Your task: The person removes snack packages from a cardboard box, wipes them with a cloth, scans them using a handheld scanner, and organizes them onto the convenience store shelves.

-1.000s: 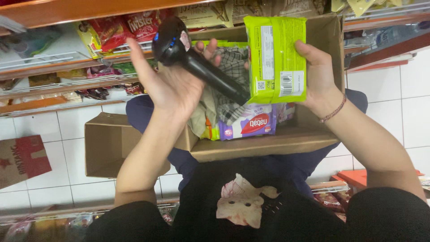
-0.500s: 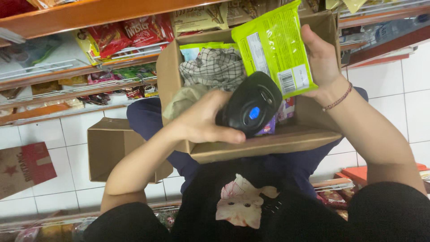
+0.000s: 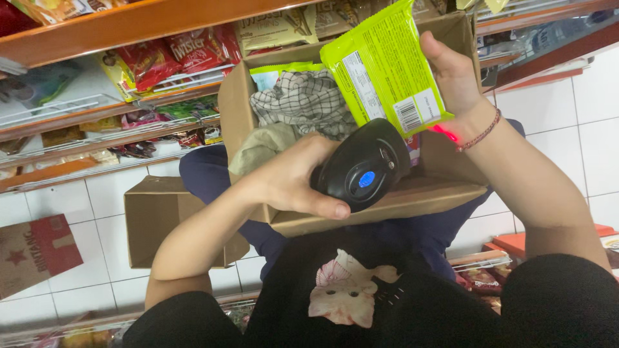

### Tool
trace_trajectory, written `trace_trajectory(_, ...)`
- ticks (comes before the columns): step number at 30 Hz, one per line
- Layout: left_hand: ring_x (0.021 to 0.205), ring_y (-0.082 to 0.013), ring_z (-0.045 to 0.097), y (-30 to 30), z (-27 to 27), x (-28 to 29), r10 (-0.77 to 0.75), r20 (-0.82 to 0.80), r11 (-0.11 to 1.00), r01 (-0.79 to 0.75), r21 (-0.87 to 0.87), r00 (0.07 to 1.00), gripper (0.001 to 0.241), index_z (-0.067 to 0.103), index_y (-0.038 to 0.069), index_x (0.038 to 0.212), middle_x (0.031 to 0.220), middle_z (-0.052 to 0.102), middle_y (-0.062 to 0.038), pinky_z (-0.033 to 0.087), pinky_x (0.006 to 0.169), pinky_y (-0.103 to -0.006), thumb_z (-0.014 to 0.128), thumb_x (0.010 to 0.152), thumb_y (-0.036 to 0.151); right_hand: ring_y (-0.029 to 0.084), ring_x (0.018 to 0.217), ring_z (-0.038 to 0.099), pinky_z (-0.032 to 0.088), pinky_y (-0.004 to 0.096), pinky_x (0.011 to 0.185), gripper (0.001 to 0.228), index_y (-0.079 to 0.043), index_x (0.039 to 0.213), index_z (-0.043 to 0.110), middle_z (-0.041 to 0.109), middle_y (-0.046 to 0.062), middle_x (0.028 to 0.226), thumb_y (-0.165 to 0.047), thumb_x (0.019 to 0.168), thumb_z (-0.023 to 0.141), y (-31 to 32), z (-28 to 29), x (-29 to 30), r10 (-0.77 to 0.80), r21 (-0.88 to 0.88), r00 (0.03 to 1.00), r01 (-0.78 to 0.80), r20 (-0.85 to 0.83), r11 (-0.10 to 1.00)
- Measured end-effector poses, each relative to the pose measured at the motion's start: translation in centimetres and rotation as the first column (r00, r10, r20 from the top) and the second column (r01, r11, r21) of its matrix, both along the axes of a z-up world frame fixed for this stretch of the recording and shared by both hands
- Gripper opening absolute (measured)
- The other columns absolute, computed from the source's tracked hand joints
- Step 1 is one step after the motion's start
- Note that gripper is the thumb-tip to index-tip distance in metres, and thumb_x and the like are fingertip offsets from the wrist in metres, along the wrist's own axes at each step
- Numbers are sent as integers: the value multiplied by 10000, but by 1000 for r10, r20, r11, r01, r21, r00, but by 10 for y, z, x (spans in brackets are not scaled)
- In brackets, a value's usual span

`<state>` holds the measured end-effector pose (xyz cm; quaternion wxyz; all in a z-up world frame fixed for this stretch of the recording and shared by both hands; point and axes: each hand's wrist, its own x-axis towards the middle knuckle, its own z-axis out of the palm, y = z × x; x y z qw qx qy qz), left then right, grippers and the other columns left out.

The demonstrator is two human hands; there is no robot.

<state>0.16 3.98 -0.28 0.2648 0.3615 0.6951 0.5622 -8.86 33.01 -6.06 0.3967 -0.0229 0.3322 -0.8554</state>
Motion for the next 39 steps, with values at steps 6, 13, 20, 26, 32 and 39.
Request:
trace_trajectory(6, 845, -191, 738, -5, 10, -4, -30, -8, 999, 30, -32, 1000, 648, 678, 3, 1092, 903, 741, -92, 571, 805, -335, 818, 765, 545, 355, 1358, 551, 443, 509, 1166, 720, -23, 1586, 429, 517, 180, 1537, -499, 1049, 477, -10, 18, 1, 16, 58, 999, -14, -35, 998)
trace_trajectory(13, 1093, -210, 659, -6, 15, 4, -60, 189, 998, 57, 22, 980, 814, 583, -11, 1320, 1186, 714, -102, 538, 1003, -358, 949, 660, 294, 468, 1350, 526, 430, 560, 1175, 903, 33, 1616, 353, 472, 327, 1513, -535, 929, 499, -18, 37, 17, -3, -16, 980, 0, -200, 1000)
trace_trajectory(20, 1004, -161, 601, -9, 3, 25, 95, 213, 907, -173, 384, 972, 453, 601, -9, 1227, 1080, 649, -84, 501, 956, -335, 865, 871, 84, 296, 1527, 356, 326, 487, 1293, 1093, -142, 1673, 200, 359, 121, 1635, -422, 873, 891, 4, 17, 23, -221, -84, 739, 219, -637, 972)
trace_trajectory(26, 867, -122, 610, -4, -8, 35, 8, 498, 803, -302, 514, 867, 529, 541, -15, 1353, 939, 624, -46, 517, 783, -292, 785, 893, 76, 152, 1502, 366, 212, 371, 1356, 1129, -326, 1653, 286, 429, -56, 1525, -391, 705, 896, 8, 7, 23, -252, -92, 202, 579, -946, 810)
trace_trajectory(32, 877, -115, 611, -2, -5, 43, -14, 519, 857, -257, 446, 854, 548, 517, 5, 1376, 965, 624, -30, 540, 788, -304, 797, 913, 99, 318, 1352, 435, 421, 505, 1032, 741, -160, 1570, 365, 472, 112, 1452, -384, 968, 735, 36, -21, 26, -560, -286, 754, 484, -344, 827)
trace_trajectory(39, 910, -146, 651, 1, 5, 36, 316, 90, 893, -328, 307, 944, 540, 553, 21, 1225, 1008, 664, -25, 544, 877, -311, 837, 800, 197, 271, 1411, 419, 386, 463, 1138, 816, -196, 1589, 307, 420, 75, 1539, -378, 929, 752, 24, -39, 32, -224, 74, 728, 353, -648, 933)
